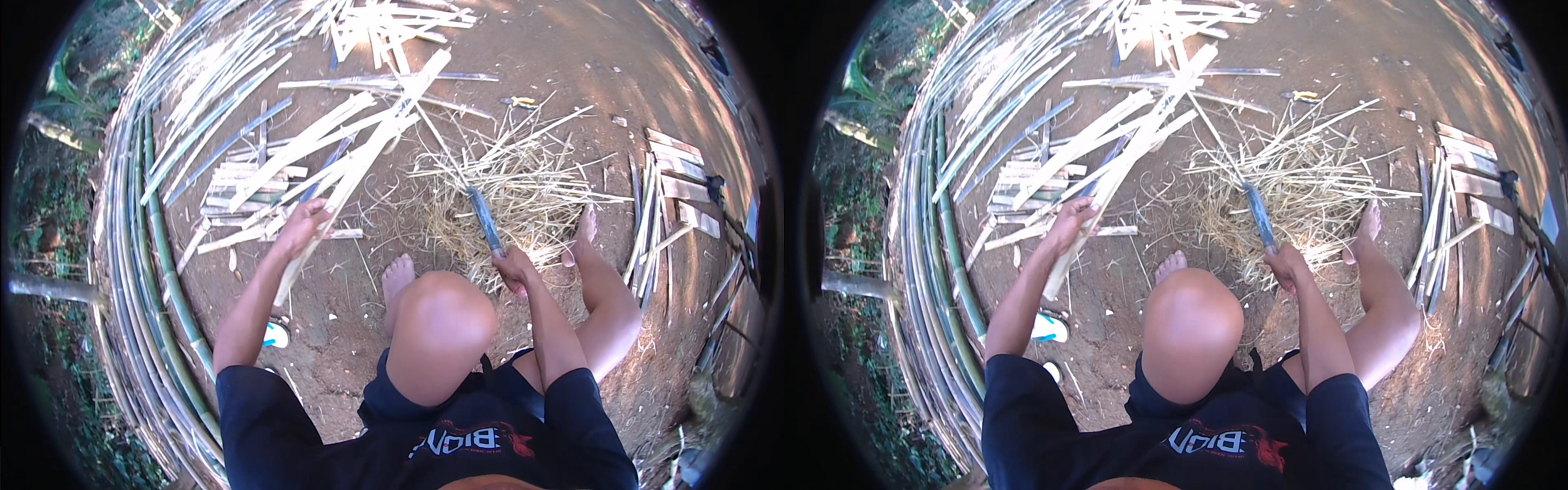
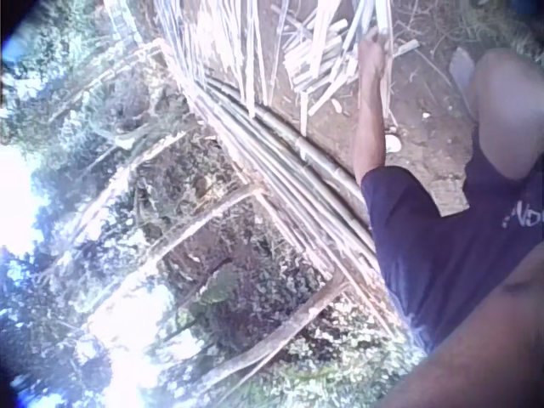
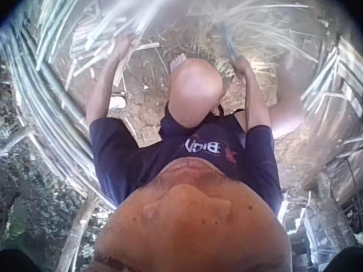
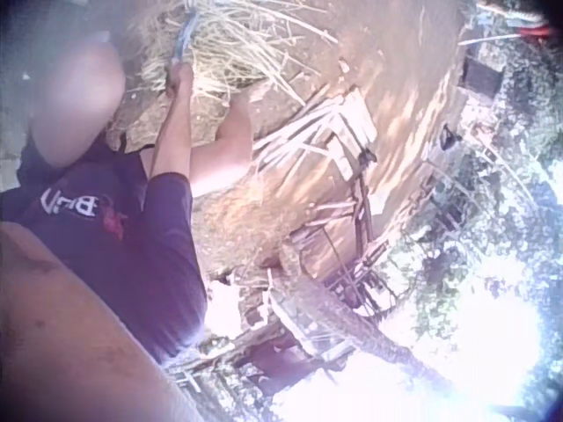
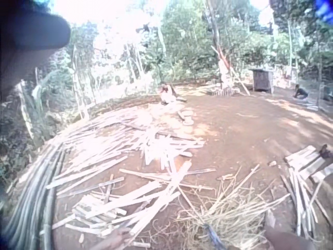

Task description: The person sits on the ground and uses a knife to split long bamboo poles into thin strips. They hold the bamboo with one hand and use the knife to shave and split the material, creating a pile of bamboo shavings and strips.

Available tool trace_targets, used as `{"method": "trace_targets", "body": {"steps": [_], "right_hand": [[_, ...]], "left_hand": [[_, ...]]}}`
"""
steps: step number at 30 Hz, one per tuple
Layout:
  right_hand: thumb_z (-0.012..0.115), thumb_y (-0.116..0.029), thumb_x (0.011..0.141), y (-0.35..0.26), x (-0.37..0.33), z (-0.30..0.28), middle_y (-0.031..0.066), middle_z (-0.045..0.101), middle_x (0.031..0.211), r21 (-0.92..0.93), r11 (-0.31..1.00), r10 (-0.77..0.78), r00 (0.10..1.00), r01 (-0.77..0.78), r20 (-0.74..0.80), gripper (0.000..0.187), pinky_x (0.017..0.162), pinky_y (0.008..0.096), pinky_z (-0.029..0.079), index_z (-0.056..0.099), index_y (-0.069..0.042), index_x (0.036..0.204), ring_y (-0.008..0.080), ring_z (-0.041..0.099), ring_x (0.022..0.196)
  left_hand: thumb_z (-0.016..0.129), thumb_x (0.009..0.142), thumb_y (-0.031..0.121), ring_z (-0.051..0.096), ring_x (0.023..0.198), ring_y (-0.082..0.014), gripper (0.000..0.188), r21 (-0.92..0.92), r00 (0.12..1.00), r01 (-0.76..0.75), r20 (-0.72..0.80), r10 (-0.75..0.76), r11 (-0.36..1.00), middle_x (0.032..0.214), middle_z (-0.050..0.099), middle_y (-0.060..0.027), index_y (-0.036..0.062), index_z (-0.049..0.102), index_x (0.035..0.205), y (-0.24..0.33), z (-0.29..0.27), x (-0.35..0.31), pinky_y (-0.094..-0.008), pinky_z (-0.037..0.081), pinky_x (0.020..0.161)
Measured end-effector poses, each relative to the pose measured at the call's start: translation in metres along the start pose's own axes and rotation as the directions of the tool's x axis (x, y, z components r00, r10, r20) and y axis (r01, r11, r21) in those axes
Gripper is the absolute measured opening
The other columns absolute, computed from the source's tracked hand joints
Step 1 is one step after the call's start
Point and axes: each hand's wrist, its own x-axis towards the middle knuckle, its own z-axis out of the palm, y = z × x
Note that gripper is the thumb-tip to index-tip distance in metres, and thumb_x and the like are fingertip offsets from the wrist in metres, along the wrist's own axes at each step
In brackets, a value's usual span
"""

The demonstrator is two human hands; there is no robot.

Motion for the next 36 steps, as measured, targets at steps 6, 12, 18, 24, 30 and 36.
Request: {"method": "trace_targets", "body": {"steps": [6, 12, 18, 24, 30, 36], "right_hand": [[0.051, -0.047, 0.090, -0.052, -0.048, -0.052, 0.0109, 0.055, 0.055, 0.442, 0.892, -0.104, 0.994, 0.101, -0.017, 0.054, 0.046, 0.0338, 0.043, 0.057, 0.006, 0.084, 0.0190, 0.052, 0.043], [0.057, -0.043, 0.093, -0.075, -0.110, -0.118, 0.0006, 0.052, 0.067, 0.600, 0.751, -0.214, 0.961, 0.277, -0.177, 0.041, 0.041, 0.0228, 0.041, 0.054, -0.003, 0.089, 0.0073, 0.049, 0.048], [0.063, -0.040, 0.088, -0.079, -0.155, -0.156, 0.0018, 0.052, 0.062, 0.597, 0.627, -0.335, 0.865, 0.500, -0.372, 0.038, 0.043, 0.0253, 0.043, 0.054, -0.002, 0.085, 0.0079, 0.046, 0.043], [0.064, -0.032, 0.086, -0.066, -0.148, -0.141, 0.0015, 0.053, 0.069, 0.697, 0.567, -0.180, 0.892, 0.439, -0.415, 0.030, 0.044, 0.0252, 0.042, 0.052, -0.004, 0.083, 0.0090, 0.048, 0.048], [0.061, -0.028, 0.086, -0.083, -0.148, -0.140, 0.0033, 0.053, 0.064, 0.673, 0.582, -0.205, 0.883, 0.456, -0.422, 0.029, 0.044, 0.0270, 0.041, 0.052, 0.000, 0.083, 0.0111, 0.051, 0.047], [0.061, -0.028, 0.088, -0.085, -0.151, -0.134, 0.0002, 0.052, 0.067, 0.712, 0.519, -0.225, 0.879, 0.474, -0.420, 0.026, 0.042, 0.0224, 0.040, 0.054, -0.003, 0.088, 0.0077, 0.048, 0.046]], "left_hand": [[0.054, 0.096, 0.010, 0.056, 0.072, -0.0081, 0.012, -0.251, 0.902, -0.400, 0.063, 0.428, 0.881, 0.085, 0.062, -0.0038, 0.0031, 0.058, 0.105, 0.052, 0.078, 0.005, -0.0244, 0.047, 0.065], [0.056, 0.093, 0.007, 0.059, 0.087, -0.0108, 0.012, -0.202, 0.757, -0.627, 0.070, 0.650, 0.752, 0.095, 0.064, -0.0035, 0.0045, 0.057, 0.105, 0.129, 0.156, 0.012, -0.0266, 0.047, 0.079], [0.063, 0.088, 0.004, 0.061, 0.089, -0.0106, 0.024, -0.096, 0.686, -0.711, 0.126, 0.717, 0.697, 0.102, 0.064, -0.0047, 0.0050, 0.055, 0.110, 0.162, 0.187, 0.015, -0.0268, 0.049, 0.076], [0.065, 0.084, -0.002, 0.063, 0.095, -0.0167, 0.041, 0.001, 0.777, -0.622, 0.120, 0.618, 0.783, 0.110, 0.062, -0.0101, 0.0016, 0.049, 0.122, 0.149, 0.228, 0.026, -0.0276, 0.054, 0.076], [0.062, 0.083, -0.002, 0.061, 0.091, -0.0172, 0.036, -0.069, 0.782, -0.621, -0.001, 0.623, 0.780, 0.108, 0.063, -0.0115, 0.0002, 0.053, 0.119, 0.138, 0.228, 0.030, -0.0323, 0.049, 0.086], [0.067, 0.080, 0.000, 0.051, 0.118, -0.0231, 0.067, -0.369, 0.768, -0.580, 0.049, 0.638, 0.726, 0.119, 0.057, -0.0134, 0.0076, 0.029, 0.134, 0.139, 0.204, 0.038, -0.0377, 0.040, 0.102]]}}
